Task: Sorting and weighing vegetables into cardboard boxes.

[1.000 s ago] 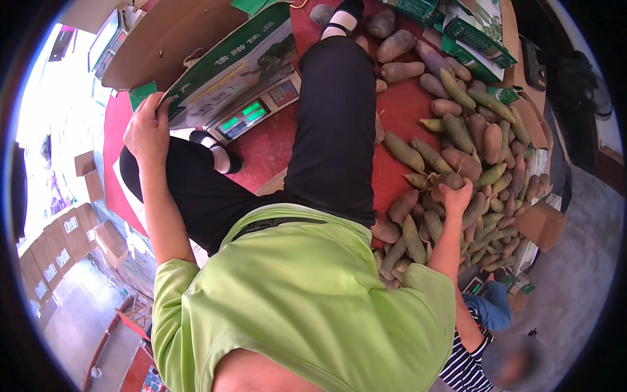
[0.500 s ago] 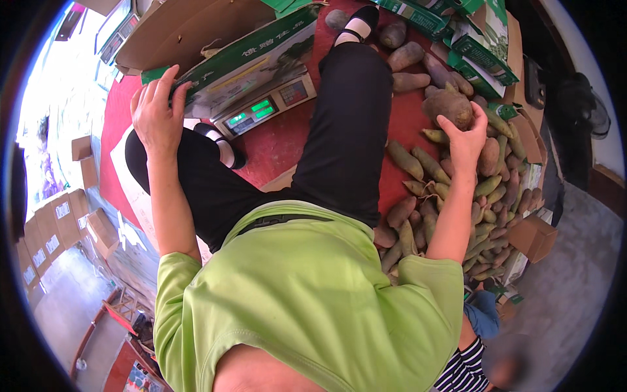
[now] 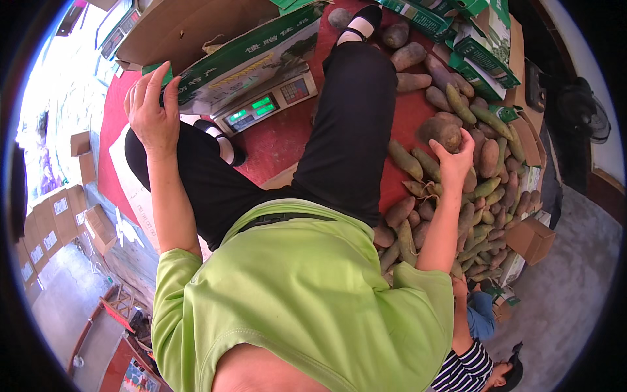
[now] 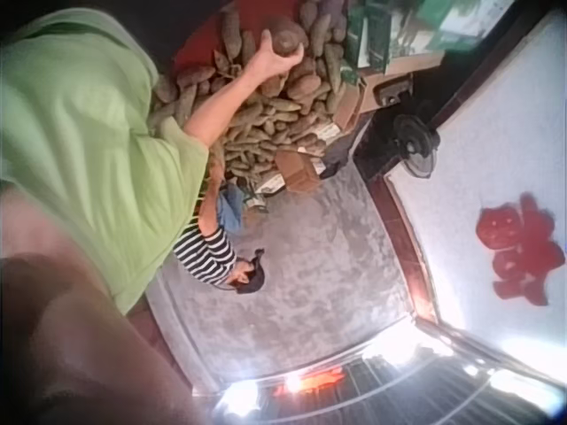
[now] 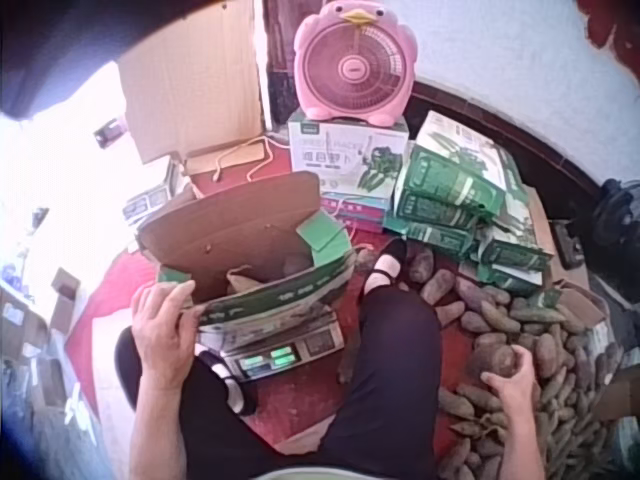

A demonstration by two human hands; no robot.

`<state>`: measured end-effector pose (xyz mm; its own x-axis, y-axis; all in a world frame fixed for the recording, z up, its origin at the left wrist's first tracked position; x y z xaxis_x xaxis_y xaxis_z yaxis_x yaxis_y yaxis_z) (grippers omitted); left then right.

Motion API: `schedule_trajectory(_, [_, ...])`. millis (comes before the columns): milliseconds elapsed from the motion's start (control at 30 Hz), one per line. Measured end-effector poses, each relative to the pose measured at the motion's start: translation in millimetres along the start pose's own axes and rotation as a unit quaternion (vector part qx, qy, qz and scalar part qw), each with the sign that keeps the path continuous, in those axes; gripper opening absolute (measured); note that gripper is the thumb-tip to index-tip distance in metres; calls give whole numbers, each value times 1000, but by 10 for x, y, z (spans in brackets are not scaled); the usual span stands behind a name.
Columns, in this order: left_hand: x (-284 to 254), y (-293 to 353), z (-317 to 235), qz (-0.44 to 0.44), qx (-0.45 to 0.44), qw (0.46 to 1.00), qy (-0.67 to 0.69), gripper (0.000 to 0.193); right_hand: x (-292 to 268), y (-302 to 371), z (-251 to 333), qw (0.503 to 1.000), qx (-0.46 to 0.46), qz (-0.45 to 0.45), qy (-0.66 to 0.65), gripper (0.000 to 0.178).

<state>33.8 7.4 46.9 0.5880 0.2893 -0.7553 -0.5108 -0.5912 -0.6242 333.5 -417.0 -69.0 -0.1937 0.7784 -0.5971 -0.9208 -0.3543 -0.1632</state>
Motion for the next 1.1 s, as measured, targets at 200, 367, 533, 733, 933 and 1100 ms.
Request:
schedule_trajectory(200, [-20, 0, 36, -16, -6, 1000, -9, 23, 66, -105, 188, 999, -17, -1, -33, 66])
schedule_trajectory(367, [-31, -28, 4, -10, 8, 1000, 26, 14, 84, -501, 915, 987, -79, -29, -138, 67])
schedule_trajectory(533, [-17, -46, 1, 14, -4, 999, 41, 11, 317, -983, 2114, 934, -233, -15, -270, 71])
schedule_trajectory(733, [-25, -47, 40, 21, 5, 997, 73, 12, 1325, -1157, 3103, 883, -258, 172, -352, 66])
schedule_trajectory(933, [-31, -41, 64, 32, 0, 996, 78, 13, 2516, -1044, 3444, 855, -436, 225, -166, 70])
schedule_trajectory(1100, [-46, -46, 83, 44, -9, 995, 88, 11, 3177, -975, 3467, 845, -423, 313, -95, 65])
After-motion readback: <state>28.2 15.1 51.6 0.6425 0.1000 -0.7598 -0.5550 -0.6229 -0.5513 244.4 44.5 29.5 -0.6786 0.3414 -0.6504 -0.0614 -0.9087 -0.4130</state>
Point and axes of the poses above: each hand's wrist, its own y-axis away from the middle knuckle, its own x-axis out of the palm, z = x × y, the point moved 5 cm from there along -y, towards the middle knuckle, and after that the axes turned 11 degrees about -x, right-handed, at the moved point
